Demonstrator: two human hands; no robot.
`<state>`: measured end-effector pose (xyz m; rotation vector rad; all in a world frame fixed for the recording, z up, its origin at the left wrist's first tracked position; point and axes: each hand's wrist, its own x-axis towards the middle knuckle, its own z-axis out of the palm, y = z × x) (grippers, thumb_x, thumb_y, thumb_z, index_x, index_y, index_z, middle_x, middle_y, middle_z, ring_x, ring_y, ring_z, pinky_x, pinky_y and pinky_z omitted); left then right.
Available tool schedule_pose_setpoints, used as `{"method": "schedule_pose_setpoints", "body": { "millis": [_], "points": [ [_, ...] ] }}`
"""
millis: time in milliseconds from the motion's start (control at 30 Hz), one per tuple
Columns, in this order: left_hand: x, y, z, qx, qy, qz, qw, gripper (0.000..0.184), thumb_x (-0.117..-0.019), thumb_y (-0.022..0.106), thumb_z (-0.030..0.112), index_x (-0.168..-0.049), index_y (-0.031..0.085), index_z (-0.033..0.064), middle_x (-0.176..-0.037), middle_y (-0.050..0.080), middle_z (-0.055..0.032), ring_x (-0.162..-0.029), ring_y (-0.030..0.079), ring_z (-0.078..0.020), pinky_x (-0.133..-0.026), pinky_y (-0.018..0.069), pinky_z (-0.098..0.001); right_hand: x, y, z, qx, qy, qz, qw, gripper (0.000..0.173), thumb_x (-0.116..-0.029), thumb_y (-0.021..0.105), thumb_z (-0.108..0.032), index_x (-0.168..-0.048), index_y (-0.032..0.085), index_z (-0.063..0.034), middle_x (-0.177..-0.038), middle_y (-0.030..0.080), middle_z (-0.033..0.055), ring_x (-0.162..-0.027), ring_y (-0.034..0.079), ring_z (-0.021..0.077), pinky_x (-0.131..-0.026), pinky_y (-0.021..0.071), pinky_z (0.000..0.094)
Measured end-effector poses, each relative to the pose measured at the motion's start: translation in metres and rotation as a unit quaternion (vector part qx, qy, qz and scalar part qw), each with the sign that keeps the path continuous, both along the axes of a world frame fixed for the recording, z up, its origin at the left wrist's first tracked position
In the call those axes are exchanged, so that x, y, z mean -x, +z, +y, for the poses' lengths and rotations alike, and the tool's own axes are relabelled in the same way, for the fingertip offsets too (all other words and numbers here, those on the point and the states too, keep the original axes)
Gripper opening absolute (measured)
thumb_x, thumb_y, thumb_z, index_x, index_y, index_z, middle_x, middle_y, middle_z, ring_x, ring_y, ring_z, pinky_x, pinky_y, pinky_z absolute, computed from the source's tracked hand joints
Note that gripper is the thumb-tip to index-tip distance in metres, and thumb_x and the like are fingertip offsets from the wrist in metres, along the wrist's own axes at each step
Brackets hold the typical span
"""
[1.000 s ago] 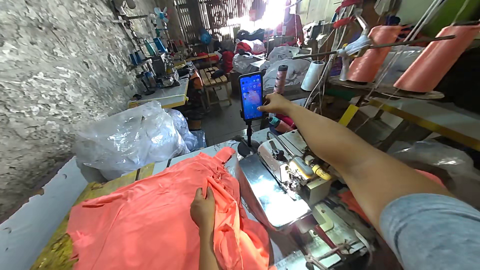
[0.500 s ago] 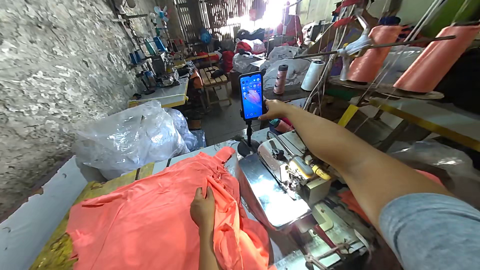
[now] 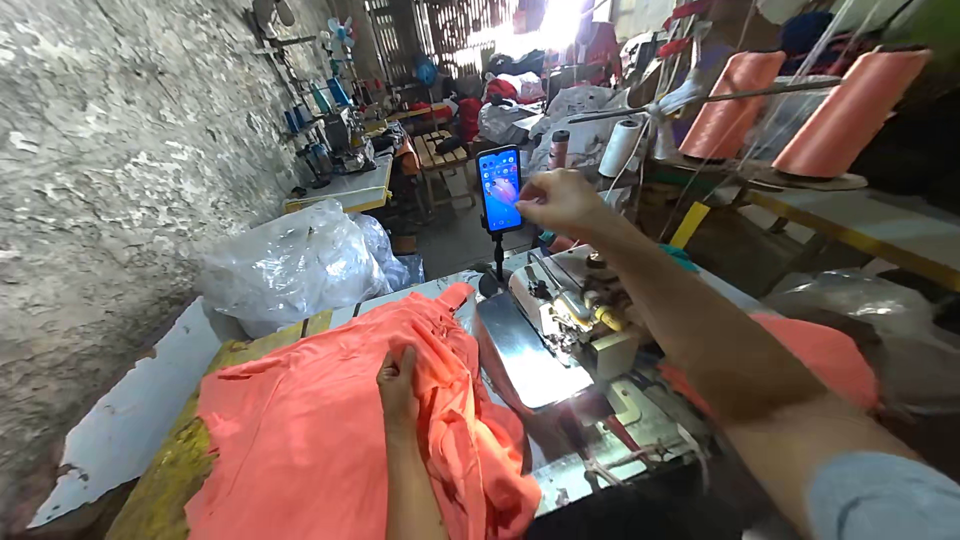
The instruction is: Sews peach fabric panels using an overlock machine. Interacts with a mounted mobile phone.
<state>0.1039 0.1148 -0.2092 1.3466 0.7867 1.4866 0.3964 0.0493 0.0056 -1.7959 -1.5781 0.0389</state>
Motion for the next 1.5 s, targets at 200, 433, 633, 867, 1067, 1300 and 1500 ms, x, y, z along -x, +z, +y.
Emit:
{"method": "schedule_pose_setpoints", "body": {
  "millis": [200,433,633,867,1067,1300,1500],
  "points": [
    [-0.013,0.124,-0.099,-0.349,-0.21,0.304,0.861,0.015,-0.0936,0.068,0.008,-0.101,0.073,-0.0045,-0.087,0.074,-0.0063,-0.08,0.067,-0.0007,-0.079,0.0553,-0.0201,0.095,-0.08,-0.142,-0.181,0.283,0.15,0.93,0.08,-0.0826,0.082,-0.037,-0.144,0.049,0.0037,-0.137,0.061,0.0157,-0.123,0.06,0.0149,-0.104,0.051,0.034],
    [-0.026,0.165,-0.177,-0.289,-0.271,0.36,0.845,0.02,-0.0951,0.068,0.015,-0.103,0.061,-0.0016,-0.081,0.065,-0.0012,-0.072,0.061,0.0011,-0.068,0.0528,-0.0171,0.077,-0.062,-0.223,-0.134,0.264,0.119,0.948,0.011,-0.0923,0.068,-0.007,-0.1,0.072,-0.0007,-0.089,0.07,0.0001,-0.079,0.063,-0.0026,-0.073,0.0535,0.0151],
    [0.0,0.161,-0.19,-0.236,-0.365,0.443,0.784,0.021,-0.0939,0.07,0.021,-0.09,0.067,0.0002,-0.068,0.057,0.0051,-0.061,0.049,0.0074,-0.057,0.0409,-0.0117,0.029,-0.038,-0.276,-0.249,0.072,-0.066,0.963,0.015,-0.0973,0.059,-0.01,-0.105,0.066,0.0011,-0.096,0.067,0.0089,-0.083,0.064,0.0095,-0.076,0.0557,0.0281],
    [0.065,0.218,-0.169,-0.305,-0.367,0.435,0.764,0.01,-0.0901,0.073,0.021,-0.087,0.07,0.0124,-0.07,0.062,0.0137,-0.064,0.053,0.0144,-0.058,0.043,-0.0051,0.018,-0.012,-0.294,-0.278,0.146,0.03,0.949,0.029,-0.0998,0.063,-0.039,-0.116,0.054,-0.0169,-0.09,0.061,-0.0183,-0.079,0.059,-0.0134,-0.07,0.0532,0.0083],
    [0.04,0.237,-0.081,-0.261,-0.139,0.689,0.662,0.017,-0.0927,0.076,0.016,-0.088,0.073,0.0004,-0.081,0.069,-0.0162,-0.081,0.066,-0.0328,-0.075,0.0507,-0.0565,0.029,-0.014,-0.227,0.073,0.186,-0.271,0.941,0.015,-0.0947,0.071,-0.019,-0.09,0.074,-0.0046,-0.094,0.065,0.016,-0.081,0.067,0.0352,-0.067,0.0533,0.0552],
    [0.091,0.238,-0.018,-0.316,0.127,0.567,0.75,0.018,-0.097,0.062,0.004,-0.109,0.072,-0.0071,-0.109,0.066,-0.0347,-0.108,0.062,-0.055,-0.092,0.0443,-0.0748,0.065,0.033,-0.195,-0.128,0.304,-0.008,0.944,0.037,-0.0812,0.076,-0.01,-0.117,0.066,-0.007,-0.094,0.07,-0.0003,-0.081,0.066,0.003,-0.072,0.0577,0.0255],
    [0.21,0.164,-0.027,-0.105,0.114,0.638,0.754,0.016,-0.0925,0.066,-0.003,-0.107,0.073,-0.0063,-0.108,0.069,-0.0311,-0.103,0.066,-0.0511,-0.091,0.0466,-0.072,0.217,-0.065,-0.209,0.098,0.559,0.201,0.798,0.042,-0.0879,0.069,0.002,-0.126,0.055,0.0107,-0.094,0.068,0.0242,-0.084,0.068,0.0316,-0.074,0.0554,0.0477]
  ]
}}
